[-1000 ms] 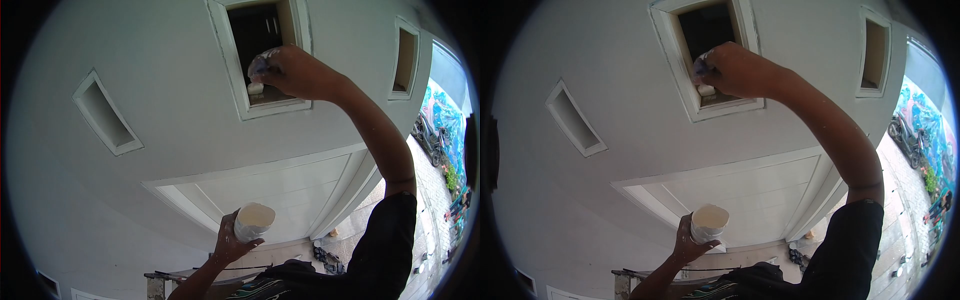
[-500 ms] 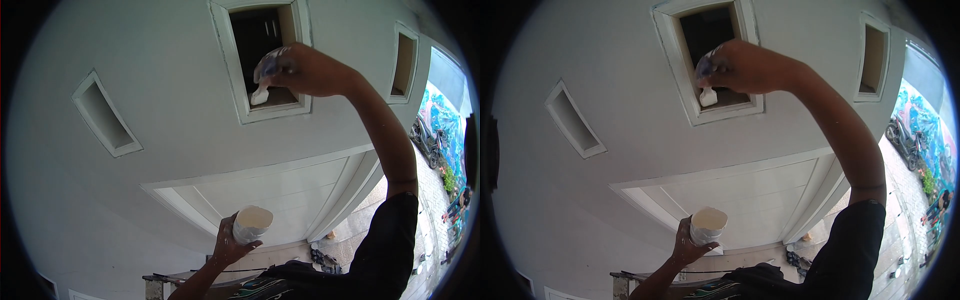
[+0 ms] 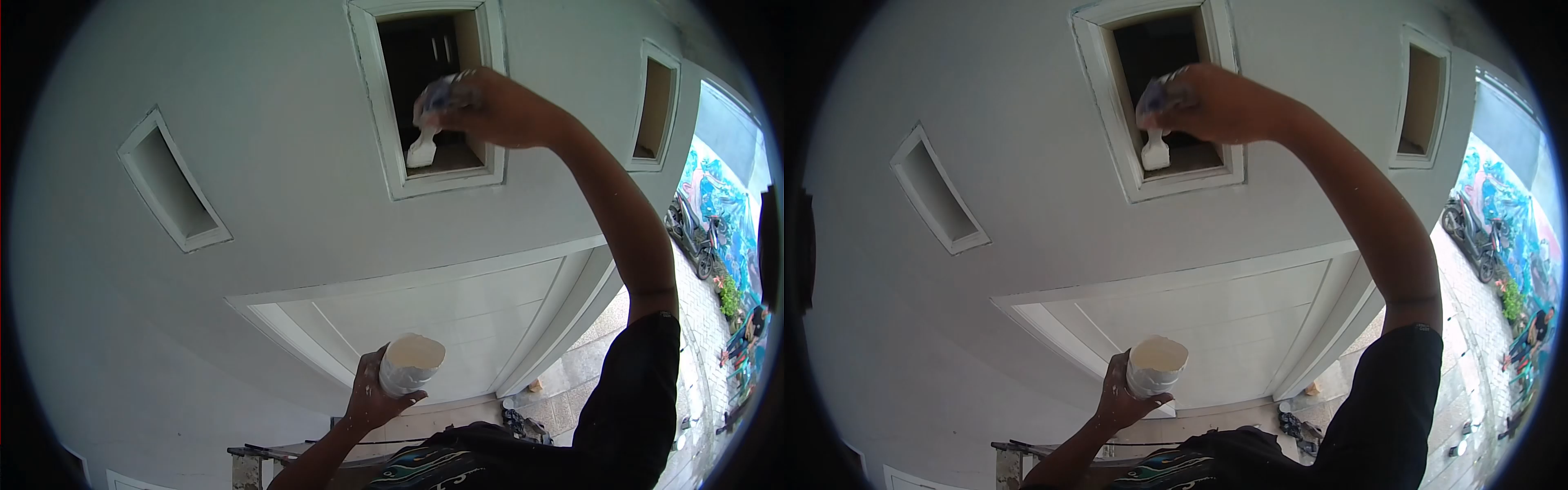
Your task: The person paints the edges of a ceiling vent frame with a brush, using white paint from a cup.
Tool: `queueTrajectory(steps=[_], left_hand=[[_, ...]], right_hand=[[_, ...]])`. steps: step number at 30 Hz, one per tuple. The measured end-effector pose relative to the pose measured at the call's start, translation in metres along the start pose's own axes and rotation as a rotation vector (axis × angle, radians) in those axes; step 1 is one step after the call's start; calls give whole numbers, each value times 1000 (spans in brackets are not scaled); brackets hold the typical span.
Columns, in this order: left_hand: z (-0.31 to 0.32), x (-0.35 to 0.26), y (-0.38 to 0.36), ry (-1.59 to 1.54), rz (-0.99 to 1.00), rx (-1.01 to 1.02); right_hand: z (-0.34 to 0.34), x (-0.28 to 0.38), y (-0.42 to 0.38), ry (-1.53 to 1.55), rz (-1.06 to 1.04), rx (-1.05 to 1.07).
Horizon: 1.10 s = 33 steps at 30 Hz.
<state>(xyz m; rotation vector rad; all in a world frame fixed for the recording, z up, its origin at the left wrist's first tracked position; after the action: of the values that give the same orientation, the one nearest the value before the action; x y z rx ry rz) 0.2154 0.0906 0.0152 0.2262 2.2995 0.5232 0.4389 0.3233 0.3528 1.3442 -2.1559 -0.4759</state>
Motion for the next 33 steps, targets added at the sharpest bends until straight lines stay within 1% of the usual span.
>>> queueTrajectory(steps=[1, 2, 4, 8, 10, 11, 13, 14, 16, 17, 19, 20, 22, 23, 25, 28, 30, 32, 33], left_hand=[[0, -1, 0, 7, -9, 3], [1, 0, 0, 2, -9, -1], [2, 3, -1, 3, -12, -10], [2, 4, -4, 8, -17, -21], [0, 1, -2, -9, -82, 11], [1, 3, -2, -8, -79, 12], [4, 6, -3, -7, -16, -10], [4, 5, -2, -6, -14, -11], [2, 2, 0, 5, -38, 10], [2, 3, 0, 7, -37, 8], [3, 5, 1, 32, -5, -9], [5, 7, -1, 33, -9, -9], [6, 10, -3, 17, 17, -43], [5, 10, -2, 21, 18, -41], [3, 7, -2, 24, -37, -18], [2, 6, -1, 33, -62, 9], [1, 7, 0, 51, -36, 13], [2, 6, 1, 69, -17, 19], [2, 5, 1, 57, -23, 11]], right_hand=[[-3, -3, 1, 128, -14, -66], [-3, -4, 4, 124, -16, -62], [1, -5, 10, -63, -156, -191], [22, -8, 14, -128, -147, -194], [25, 4, 3, -181, 23, 3], [25, -1, 3, -182, 24, 1], [23, -9, 1, -69, -82, -29], [19, -11, -3, -70, -82, -31], [3, 8, -12, 25, 27, -103], [-2, 14, -11, 26, 25, -105], [-6, 21, -7, -66, 86, -174], [1, 14, -2, -63, 86, -172], [19, 1, 12, -95, -161, -212], [23, 1, 12, -93, -161, -216], [33, 8, 8, -158, 41, -37], [18, 12, -6, -105, 62, -33], [8, 16, -14, -81, 69, -33], [4, 19, -22, 17, 84, -102], [4, 14, -21, 20, 85, -101]])
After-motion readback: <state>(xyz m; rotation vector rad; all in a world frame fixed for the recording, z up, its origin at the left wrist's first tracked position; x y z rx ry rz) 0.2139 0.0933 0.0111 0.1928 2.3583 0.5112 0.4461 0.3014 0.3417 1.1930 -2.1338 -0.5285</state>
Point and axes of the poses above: each hand's wrist, its own y-axis towards the middle knuckle, its own z-axis out of the palm, x = y × z, the point moved 1 cm from there along y, towards the middle knuckle
